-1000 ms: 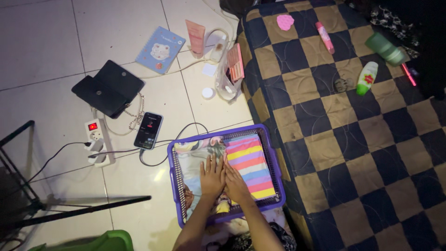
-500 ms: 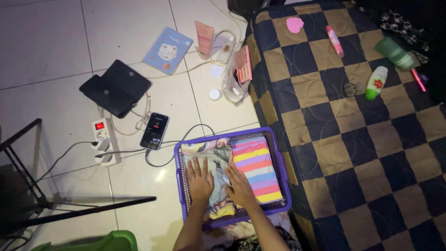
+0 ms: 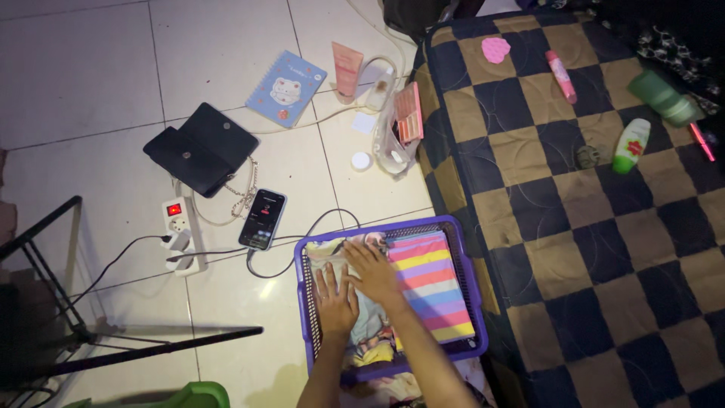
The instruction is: The person folds several pieces of bedding, including a pink Hello Kitty sheet, a striped sheet, a purple cartoon sheet, and a light blue sheet, on a checkered bed. They smooth each item, fold it neatly, and place it into a purple plastic basket.
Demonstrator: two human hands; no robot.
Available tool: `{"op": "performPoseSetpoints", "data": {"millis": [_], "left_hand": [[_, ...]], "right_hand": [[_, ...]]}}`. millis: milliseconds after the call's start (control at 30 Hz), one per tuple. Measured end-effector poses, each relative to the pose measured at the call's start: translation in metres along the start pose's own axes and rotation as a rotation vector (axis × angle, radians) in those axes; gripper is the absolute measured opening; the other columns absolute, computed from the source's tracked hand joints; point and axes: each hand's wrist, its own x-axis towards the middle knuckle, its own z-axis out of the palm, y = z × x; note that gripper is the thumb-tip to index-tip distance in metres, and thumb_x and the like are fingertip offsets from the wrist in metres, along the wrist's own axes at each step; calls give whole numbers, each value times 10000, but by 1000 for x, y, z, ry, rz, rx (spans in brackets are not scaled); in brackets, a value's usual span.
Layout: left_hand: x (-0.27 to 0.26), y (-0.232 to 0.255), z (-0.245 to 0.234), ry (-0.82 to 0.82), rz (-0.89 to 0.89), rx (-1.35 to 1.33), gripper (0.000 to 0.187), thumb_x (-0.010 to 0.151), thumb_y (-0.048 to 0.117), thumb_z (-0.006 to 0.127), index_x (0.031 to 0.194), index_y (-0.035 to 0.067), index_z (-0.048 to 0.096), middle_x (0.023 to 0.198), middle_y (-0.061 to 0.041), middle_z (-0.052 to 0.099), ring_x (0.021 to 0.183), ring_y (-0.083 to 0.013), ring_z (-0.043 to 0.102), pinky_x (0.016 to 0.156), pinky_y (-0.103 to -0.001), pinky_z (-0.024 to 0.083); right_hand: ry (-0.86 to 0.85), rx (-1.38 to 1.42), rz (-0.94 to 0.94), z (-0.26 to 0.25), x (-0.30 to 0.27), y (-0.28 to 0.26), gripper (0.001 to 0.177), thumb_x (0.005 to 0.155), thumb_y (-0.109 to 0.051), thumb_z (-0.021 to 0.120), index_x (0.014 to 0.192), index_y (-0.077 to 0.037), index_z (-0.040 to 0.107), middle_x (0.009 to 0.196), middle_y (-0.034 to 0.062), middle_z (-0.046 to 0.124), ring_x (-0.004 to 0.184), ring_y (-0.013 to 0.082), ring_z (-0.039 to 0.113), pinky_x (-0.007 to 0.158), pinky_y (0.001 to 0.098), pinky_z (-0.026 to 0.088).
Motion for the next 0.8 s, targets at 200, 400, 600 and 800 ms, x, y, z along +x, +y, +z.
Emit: {"op": "performPoseSetpoints", "data": {"millis": [200,400,600,800], "left_hand": [[3,3,-7,-37,-31,-11,613,970,348,491,1567,241,408,1640,-173,326,1508,-447,275,1180,-596,260],[1,4,-4,-18,-37,-22,616,968,339,500,1568,224,414,1645,-172,322,1516,-447,270,1189,-599,256],[0,2,-4,18,3,-20,631,956,344,515,1563,201,418,1644,-193,305,1510,-474,258,1191,-628,244],[0,0,0,3,-7,-8,639,957,335,534,1571,215,406,1650,-177,308,1516,-461,263,1192,-625,250]], "right_hand": [[-356,158,253,-11,-34,55,749,929,-514,591,1543,-126,407,1596,55,405,1492,232,322,1247,466,191],[-79,109,407,25,-66,67,695,987,-410,553,1530,-5,397,1622,172,382,1514,310,325,1226,479,233],[185,288,567,43,-60,-18,758,1002,-445,544,1566,21,345,1635,252,287,1519,429,264,1187,603,184],[-109,188,420,14,-90,-32,761,966,-526,574,1583,-139,351,1650,137,323,1539,329,245,1198,584,202]]}}
